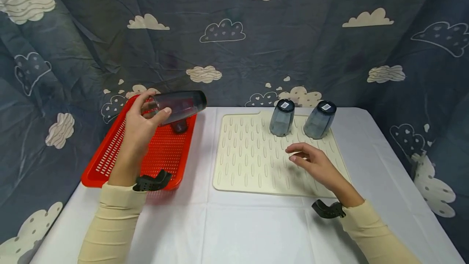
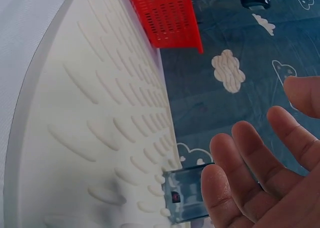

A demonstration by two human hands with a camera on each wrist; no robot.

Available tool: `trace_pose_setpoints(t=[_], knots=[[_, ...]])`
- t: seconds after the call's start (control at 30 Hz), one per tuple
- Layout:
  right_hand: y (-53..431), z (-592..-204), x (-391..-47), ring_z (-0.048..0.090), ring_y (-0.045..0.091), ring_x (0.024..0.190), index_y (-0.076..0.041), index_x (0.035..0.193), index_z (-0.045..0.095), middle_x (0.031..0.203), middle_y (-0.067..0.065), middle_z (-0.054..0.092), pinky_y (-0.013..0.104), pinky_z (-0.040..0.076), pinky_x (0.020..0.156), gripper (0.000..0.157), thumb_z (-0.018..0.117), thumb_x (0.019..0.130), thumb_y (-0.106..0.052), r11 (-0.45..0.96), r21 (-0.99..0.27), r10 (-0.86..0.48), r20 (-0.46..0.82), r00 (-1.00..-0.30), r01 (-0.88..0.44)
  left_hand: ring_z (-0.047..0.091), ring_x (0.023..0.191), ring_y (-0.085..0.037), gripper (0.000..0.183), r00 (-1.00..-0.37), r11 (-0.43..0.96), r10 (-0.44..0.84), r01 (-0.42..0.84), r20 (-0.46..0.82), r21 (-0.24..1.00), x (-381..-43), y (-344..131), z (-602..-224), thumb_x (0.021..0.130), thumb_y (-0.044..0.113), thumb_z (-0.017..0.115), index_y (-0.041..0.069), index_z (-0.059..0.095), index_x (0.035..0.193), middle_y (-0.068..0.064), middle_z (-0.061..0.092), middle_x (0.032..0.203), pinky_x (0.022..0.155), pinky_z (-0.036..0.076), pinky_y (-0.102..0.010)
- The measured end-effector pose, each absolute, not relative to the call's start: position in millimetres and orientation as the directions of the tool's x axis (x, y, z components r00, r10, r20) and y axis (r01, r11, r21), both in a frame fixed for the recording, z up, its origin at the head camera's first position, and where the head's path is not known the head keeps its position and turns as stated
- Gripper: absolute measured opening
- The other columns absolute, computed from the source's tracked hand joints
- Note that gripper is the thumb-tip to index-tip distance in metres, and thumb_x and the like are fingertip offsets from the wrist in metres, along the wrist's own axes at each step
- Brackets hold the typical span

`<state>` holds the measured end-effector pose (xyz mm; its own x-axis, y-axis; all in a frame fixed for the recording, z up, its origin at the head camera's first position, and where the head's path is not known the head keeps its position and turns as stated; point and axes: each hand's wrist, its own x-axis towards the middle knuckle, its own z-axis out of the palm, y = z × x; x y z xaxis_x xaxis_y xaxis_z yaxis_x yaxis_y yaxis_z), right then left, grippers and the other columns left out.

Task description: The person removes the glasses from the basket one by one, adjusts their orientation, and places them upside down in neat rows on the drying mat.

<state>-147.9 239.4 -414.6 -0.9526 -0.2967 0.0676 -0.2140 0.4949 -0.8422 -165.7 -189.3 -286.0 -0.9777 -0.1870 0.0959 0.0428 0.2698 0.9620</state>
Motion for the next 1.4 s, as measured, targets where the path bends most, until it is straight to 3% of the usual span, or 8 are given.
trace_pose_setpoints(t=[0.37,0.57,0.8,1.2,1.4], knots=[[242.5,-399.3,-149.7,0.060,-0.002,0.101,-0.004,0.125,0.060,0.126,0.017,0.063,0.018,0.052,0.084,0.028,0.059,0.100,-0.017,0.489,-0.838,-0.317,0.090,-0.944,-0.244,0.054,0.106,-0.023,0.059,-0.975,0.101,-0.060,0.206,0.213,0.973,-164.7,-129.8,-316.9,0.090,0.010,0.066,0.015,0.044,0.144,-0.013,0.053,0.135,0.081,0.055,-0.020],[237.5,-396.0,-151.6,0.059,-0.003,0.103,-0.004,0.126,0.060,0.128,0.016,0.062,0.017,0.052,0.086,0.029,0.058,0.100,-0.017,0.476,-0.841,-0.342,0.095,-0.935,-0.260,0.053,0.103,-0.023,0.058,-0.974,0.079,0.022,0.226,0.225,0.971,-161.8,-109.1,-330.5,0.089,0.005,0.066,0.011,0.046,0.143,-0.016,0.054,0.133,0.078,0.052,-0.023],[232.7,-397.6,-152.4,0.060,-0.002,0.105,-0.005,0.127,0.060,0.127,0.016,0.063,0.018,0.052,0.086,0.029,0.059,0.100,-0.017,0.454,-0.850,-0.337,0.116,-0.935,-0.269,0.056,0.105,-0.026,0.061,-0.975,0.067,0.083,0.213,0.207,0.975,-160.3,-99.8,-343.4,0.087,0.007,0.067,0.011,0.046,0.144,-0.019,0.053,0.135,0.083,0.052,-0.030],[216.2,-390.4,-155.7,0.061,0.002,0.106,-0.001,0.139,0.046,0.132,0.023,0.057,0.018,0.051,0.087,0.042,0.058,0.099,-0.011,0.318,-0.910,-0.363,0.141,-0.921,-0.265,0.056,0.102,-0.019,0.064,-0.950,-0.066,0.211,0.220,0.229,0.973,-157.2,-91.9,-355.9,0.082,-0.001,0.065,0.002,0.043,0.143,-0.022,0.052,0.128,0.079,0.053,-0.023],[208.4,-390.6,-157.9,0.060,0.004,0.109,0.000,0.145,0.038,0.144,0.023,0.045,0.018,0.053,0.086,0.057,0.063,0.094,-0.004,0.282,-0.922,-0.363,0.155,-0.919,-0.267,0.053,0.104,-0.020,0.064,-0.939,-0.066,0.246,0.230,0.239,0.971,-157.3,-86.4,-361.0,0.083,0.002,0.064,0.003,0.043,0.144,-0.025,0.050,0.132,0.079,0.051,-0.023]])
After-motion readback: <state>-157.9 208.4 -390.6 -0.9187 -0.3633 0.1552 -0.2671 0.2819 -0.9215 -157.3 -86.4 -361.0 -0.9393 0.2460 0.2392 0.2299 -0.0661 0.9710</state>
